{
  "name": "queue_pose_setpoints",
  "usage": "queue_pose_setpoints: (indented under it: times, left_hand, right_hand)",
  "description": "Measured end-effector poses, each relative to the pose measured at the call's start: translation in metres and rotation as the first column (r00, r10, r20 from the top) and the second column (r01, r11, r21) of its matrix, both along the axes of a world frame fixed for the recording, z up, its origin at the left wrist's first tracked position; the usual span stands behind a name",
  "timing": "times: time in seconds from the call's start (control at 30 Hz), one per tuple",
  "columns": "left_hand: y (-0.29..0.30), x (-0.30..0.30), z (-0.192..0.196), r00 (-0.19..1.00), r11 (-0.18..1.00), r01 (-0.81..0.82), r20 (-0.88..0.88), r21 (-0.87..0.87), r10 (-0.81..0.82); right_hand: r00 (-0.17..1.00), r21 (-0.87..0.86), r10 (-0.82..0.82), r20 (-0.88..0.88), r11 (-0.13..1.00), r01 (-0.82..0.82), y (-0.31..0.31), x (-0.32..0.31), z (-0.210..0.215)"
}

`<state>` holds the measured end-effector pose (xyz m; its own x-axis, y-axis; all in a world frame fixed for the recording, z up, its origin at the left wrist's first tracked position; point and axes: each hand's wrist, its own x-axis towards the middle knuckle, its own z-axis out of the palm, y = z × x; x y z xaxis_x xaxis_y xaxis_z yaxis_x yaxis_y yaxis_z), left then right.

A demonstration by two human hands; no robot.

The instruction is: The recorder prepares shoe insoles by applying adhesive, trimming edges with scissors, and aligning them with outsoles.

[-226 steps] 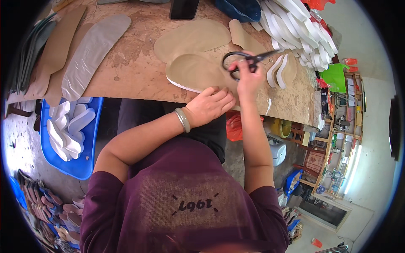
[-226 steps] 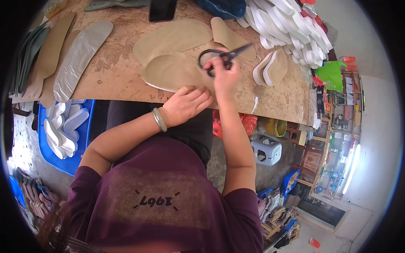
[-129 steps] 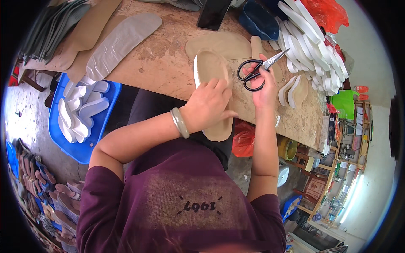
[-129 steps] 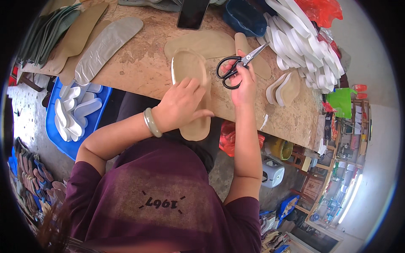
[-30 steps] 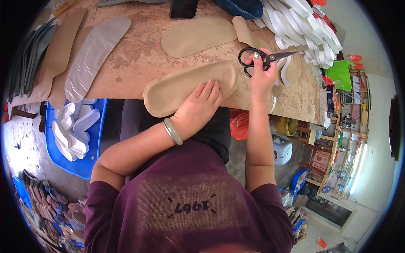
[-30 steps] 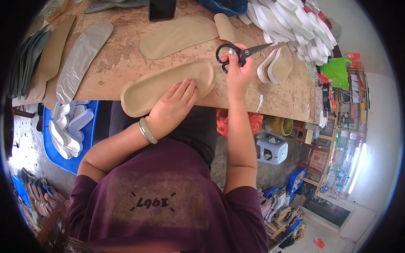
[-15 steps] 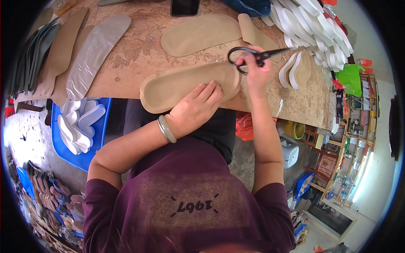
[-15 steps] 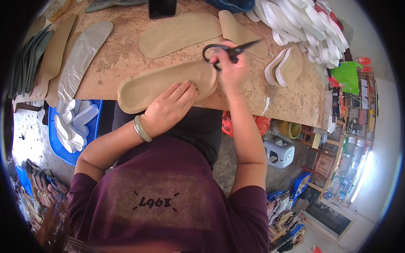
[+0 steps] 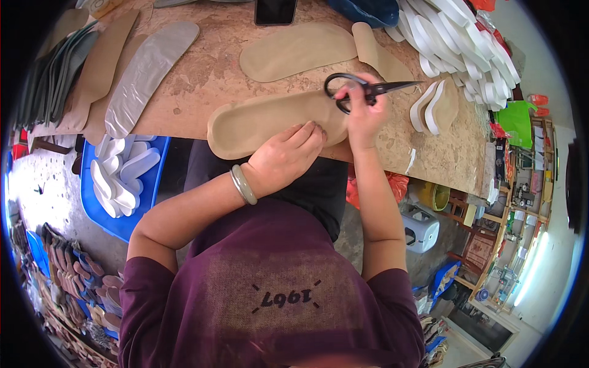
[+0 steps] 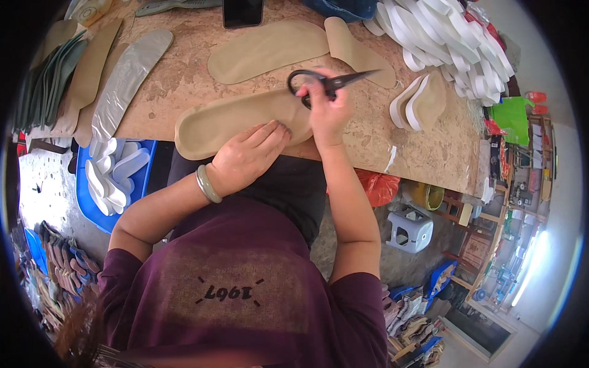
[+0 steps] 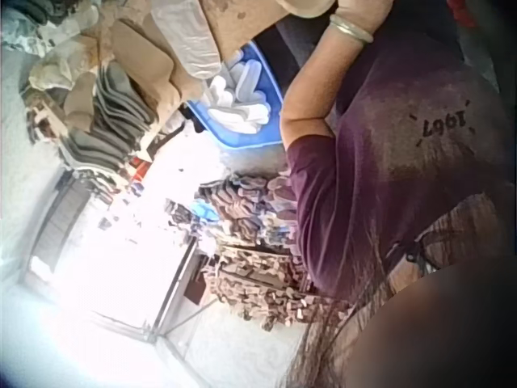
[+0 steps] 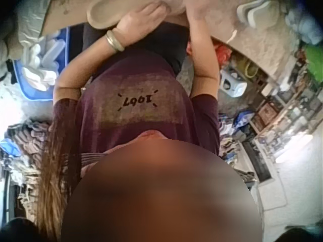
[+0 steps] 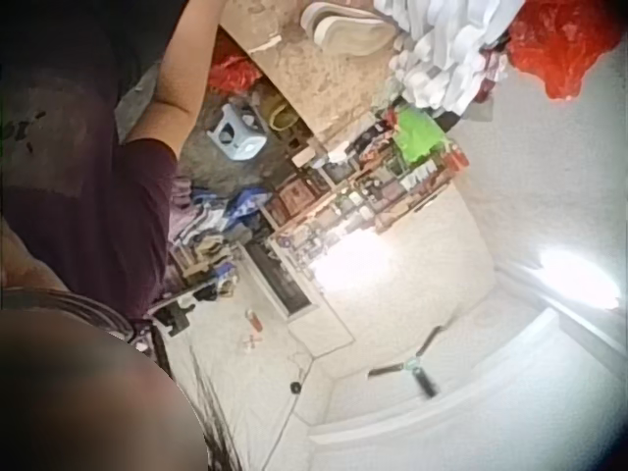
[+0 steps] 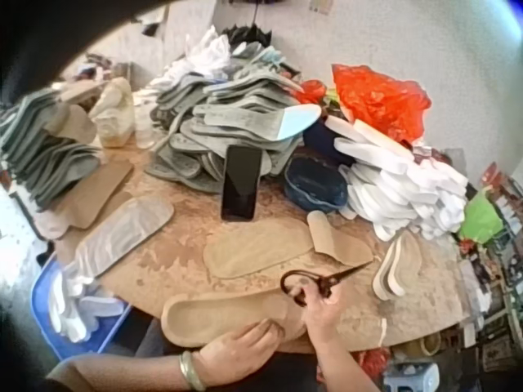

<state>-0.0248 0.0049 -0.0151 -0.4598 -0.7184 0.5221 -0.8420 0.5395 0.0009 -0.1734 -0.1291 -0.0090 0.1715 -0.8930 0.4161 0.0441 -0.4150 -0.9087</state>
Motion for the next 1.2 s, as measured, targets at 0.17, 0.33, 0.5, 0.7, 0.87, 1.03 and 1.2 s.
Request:
queue_pose_setpoints:
  times: [0.17,0.33,0.5,0.7,0.87,1.03,1.2]
  left_hand:
    - [0.002,0.002,-0.001,1.0,1.0,-0.01,-0.002,-0.022,0.01]
    - [0.002,-0.002,-0.002,0.999,0.999,-0.033,-0.033,-0.001,0.033]
    - [0.006,-0.004,0.001,0.998,0.997,-0.032,-0.048,0.067,0.035]
    - [0.032,0.004,0.029,0.985,0.985,-0.034,-0.162,0.168,0.061]
    - [0.04,0.015,0.017,0.988,0.981,-0.009,-0.147,0.193,0.038]
    - [0.041,0.016,0.017,0.988,0.982,0.001,-0.154,0.191,0.029]
    - [0.039,0.029,0.033,0.933,0.954,0.06,-0.356,0.293,0.051]
  right_hand:
    - [0.999,-0.04,-0.009,-0.051,0.999,0.007,0.005,-0.003,0.034]
    - [0.891,-0.459,-0.12,-0.438,0.882,-0.107,0.013,0.003,0.005]
    - [0.974,-0.101,-0.195,-0.115,0.978,0.184,0.002,0.003,0.007]
    - [0.994,0.09,0.102,0.026,0.991,-0.104,0.01,-0.007,0.032]
    - [0.846,-0.208,0.299,-0.442,0.883,-0.421,0.027,0.025,0.025]
    - [0.941,-0.198,0.026,-0.338,0.975,-0.098,-0.008,0.0,0.013]
    - [0.965,-0.019,-0.143,-0.221,0.99,0.143,-0.016,-0.042,0.047]
